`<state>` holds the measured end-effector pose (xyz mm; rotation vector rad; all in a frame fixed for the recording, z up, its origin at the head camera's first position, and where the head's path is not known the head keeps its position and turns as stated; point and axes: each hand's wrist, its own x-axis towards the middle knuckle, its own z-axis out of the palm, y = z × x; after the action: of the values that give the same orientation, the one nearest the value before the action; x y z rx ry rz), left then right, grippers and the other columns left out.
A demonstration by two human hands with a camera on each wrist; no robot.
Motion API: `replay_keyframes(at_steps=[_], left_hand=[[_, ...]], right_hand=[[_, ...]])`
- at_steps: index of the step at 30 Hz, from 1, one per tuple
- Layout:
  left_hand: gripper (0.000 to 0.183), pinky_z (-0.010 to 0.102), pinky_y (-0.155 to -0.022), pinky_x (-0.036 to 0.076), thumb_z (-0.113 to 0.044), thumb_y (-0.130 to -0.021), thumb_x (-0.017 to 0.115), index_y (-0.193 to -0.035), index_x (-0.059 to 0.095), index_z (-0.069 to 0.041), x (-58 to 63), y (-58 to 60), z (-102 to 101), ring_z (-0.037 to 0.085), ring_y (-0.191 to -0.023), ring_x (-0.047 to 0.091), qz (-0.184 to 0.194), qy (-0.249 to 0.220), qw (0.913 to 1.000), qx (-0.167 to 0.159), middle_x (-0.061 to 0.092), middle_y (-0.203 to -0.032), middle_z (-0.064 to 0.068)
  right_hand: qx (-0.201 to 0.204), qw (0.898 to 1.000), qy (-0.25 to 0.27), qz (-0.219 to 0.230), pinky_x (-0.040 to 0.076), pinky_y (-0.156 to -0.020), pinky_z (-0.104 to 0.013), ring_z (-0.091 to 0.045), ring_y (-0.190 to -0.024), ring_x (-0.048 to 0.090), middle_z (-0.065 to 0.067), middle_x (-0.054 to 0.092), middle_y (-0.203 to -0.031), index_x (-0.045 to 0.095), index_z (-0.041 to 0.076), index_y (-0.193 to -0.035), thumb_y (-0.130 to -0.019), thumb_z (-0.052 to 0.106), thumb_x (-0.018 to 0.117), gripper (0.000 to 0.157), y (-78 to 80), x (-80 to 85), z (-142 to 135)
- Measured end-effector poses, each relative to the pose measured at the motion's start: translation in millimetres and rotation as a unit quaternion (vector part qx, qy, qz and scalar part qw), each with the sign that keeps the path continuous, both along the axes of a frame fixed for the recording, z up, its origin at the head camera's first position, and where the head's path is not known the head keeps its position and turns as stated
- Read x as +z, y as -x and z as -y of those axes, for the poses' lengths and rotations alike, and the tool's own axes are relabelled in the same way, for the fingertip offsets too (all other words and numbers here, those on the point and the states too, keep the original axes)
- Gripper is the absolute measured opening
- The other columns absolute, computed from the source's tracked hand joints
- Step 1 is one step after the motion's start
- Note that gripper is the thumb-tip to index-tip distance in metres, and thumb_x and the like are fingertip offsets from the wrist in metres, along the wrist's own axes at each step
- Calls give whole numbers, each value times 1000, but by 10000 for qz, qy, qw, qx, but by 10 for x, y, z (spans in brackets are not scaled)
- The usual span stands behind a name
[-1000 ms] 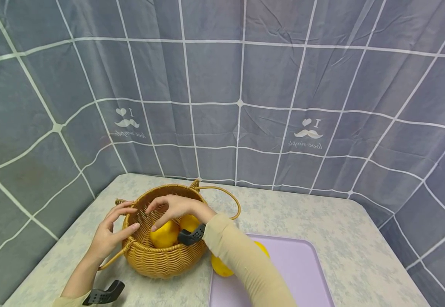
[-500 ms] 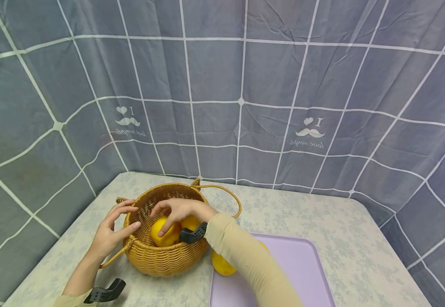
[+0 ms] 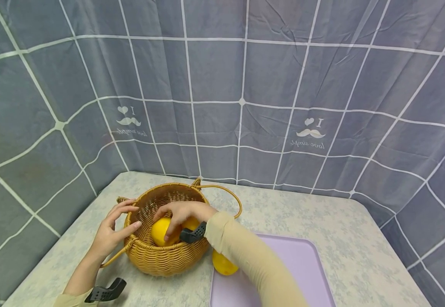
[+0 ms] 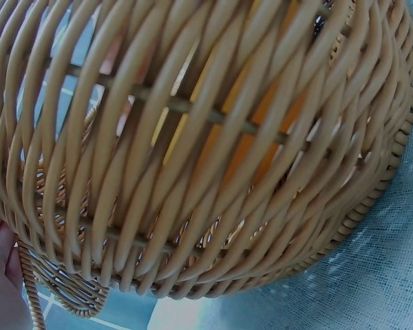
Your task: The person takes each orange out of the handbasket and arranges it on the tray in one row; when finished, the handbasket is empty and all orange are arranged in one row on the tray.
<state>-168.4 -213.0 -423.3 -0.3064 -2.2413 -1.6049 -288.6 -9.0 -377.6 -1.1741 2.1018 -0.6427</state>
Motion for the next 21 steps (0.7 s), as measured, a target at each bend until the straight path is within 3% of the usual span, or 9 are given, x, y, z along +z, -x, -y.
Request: replay_keyframes(at_steps=[2,9,14,21], left_hand=[[37,69,-100,14,-11,-83,72,-117,59,-2,-1,-1,1,29,-135,22,5,-2,10000,-5,39,-141,3],[38,69,-100,15,-11,-83,72,-117,59,-3,-4,-4,6,29,-136,22,26,34,10000,19,39,-141,2],[37,69,-101,14,-11,-83,72,-117,59,-2,-14,-1,7,30,-136,22,-21,49,10000,21,39,-141,3],[37,69,-100,14,-10,-83,71,-117,59,-2,-31,3,10,30,-136,21,-49,31,10000,-7,39,-141,3]], right_hand=[[-65,9999,4,135,45,-82,-22,-11,-100,50,6,52,-118,58,18,-124,-68,12,84,62,-14,6,-1],[-672,9895,136,1275,54,-70,-31,-18,-93,54,0,51,-113,57,14,-124,-65,-7,81,67,-53,-42,4],[-674,9894,-17,1290,56,-64,-34,-19,-90,55,-1,51,-111,54,17,-124,-65,-7,81,69,-47,-66,10],[-497,9960,-387,631,52,-74,-28,-15,-94,53,2,50,-115,51,23,-129,-65,-4,82,77,-56,-66,20]])
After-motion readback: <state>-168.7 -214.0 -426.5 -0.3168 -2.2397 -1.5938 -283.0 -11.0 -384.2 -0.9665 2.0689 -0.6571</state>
